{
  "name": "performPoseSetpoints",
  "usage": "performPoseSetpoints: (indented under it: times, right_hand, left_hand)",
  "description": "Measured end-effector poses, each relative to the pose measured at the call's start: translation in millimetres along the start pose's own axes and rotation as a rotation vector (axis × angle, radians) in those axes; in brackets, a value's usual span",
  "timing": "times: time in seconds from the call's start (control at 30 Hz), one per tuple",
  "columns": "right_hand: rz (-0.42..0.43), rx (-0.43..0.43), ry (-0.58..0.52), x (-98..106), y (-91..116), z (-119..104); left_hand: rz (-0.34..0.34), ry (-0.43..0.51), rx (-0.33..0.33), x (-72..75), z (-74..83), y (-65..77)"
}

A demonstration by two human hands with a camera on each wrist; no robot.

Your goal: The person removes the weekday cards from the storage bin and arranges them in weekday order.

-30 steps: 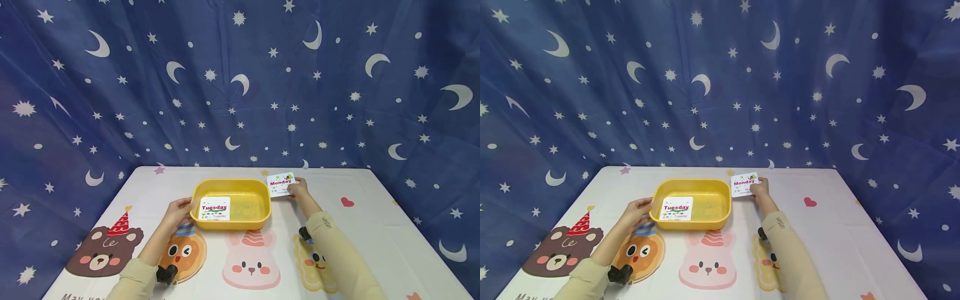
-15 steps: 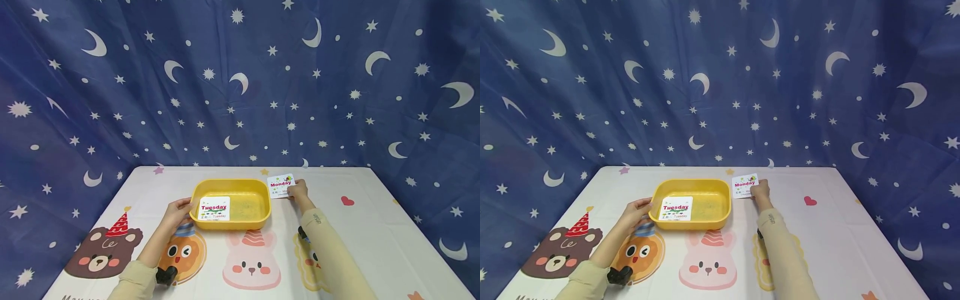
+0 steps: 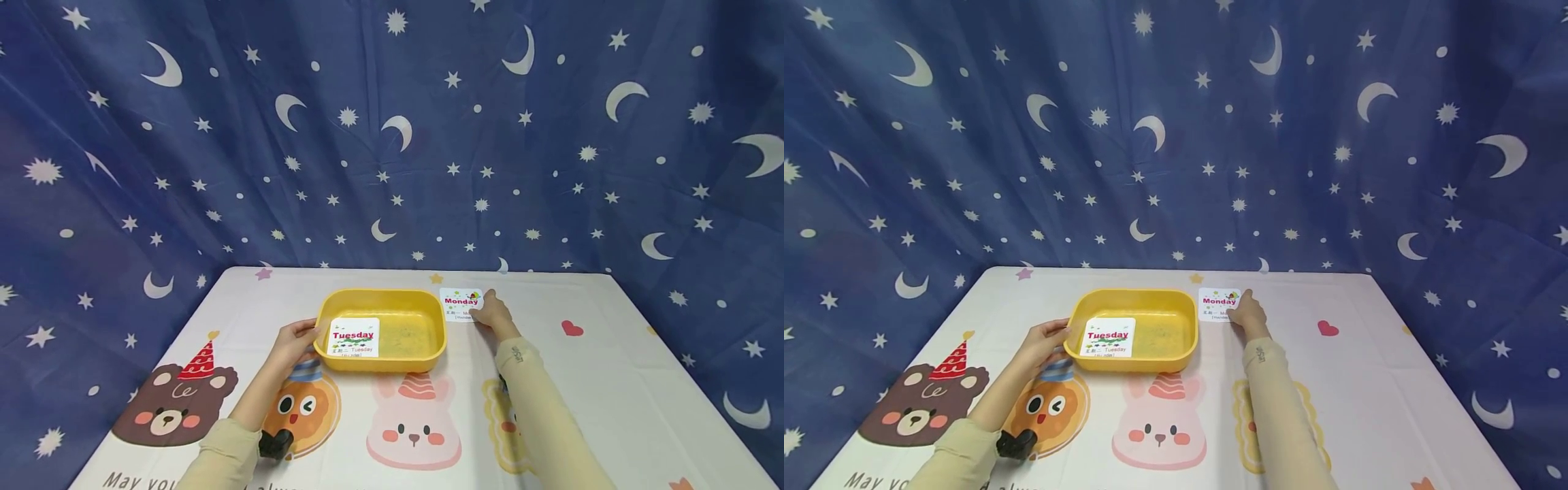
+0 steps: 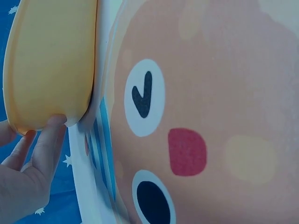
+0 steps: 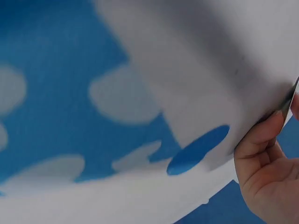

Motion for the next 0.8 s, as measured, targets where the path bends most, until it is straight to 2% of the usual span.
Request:
performPoseSetpoints:
  times: [0.13, 0.3, 0.5, 0.67, 0.8]
  right_hand:
    - [-0.042, -0.023, 0.043, -1.9, -3.7, 2.4]
    - [-0.037, -0.044, 0.101, -2.6, 0.5, -1.1]
    - [-0.01, -0.043, 0.054, -1.9, 8.8, 0.9]
    - [-0.042, -0.016, 0.019, -1.3, 11.3, 4.6]
    - [-0.068, 0.003, -0.062, -1.3, 8.5, 11.3]
  left_hand:
    - [-0.003, 0.006, -0.008, -0.1, 0.6, -0.2]
    - [0.001, 0.0, -0.003, 1.1, 0.0, 0.4]
    - [0.004, -0.001, -0.001, 1.3, -1.6, 2.1]
    - [0.0, -0.012, -0.004, -0.2, -1.6, 1.2]
    - [0.005, -0.018, -0.004, -0.5, -0.3, 0.7]
Point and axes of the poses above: each hand's wrist, its own y-axis away from the middle knuckle, its own x-axis out of the back of the hand, z = x × y, the point moved 8 cm from there along -y, towards the middle knuckle, and after that the axes turned 11 degrees about -z, right-handed, at the moved point
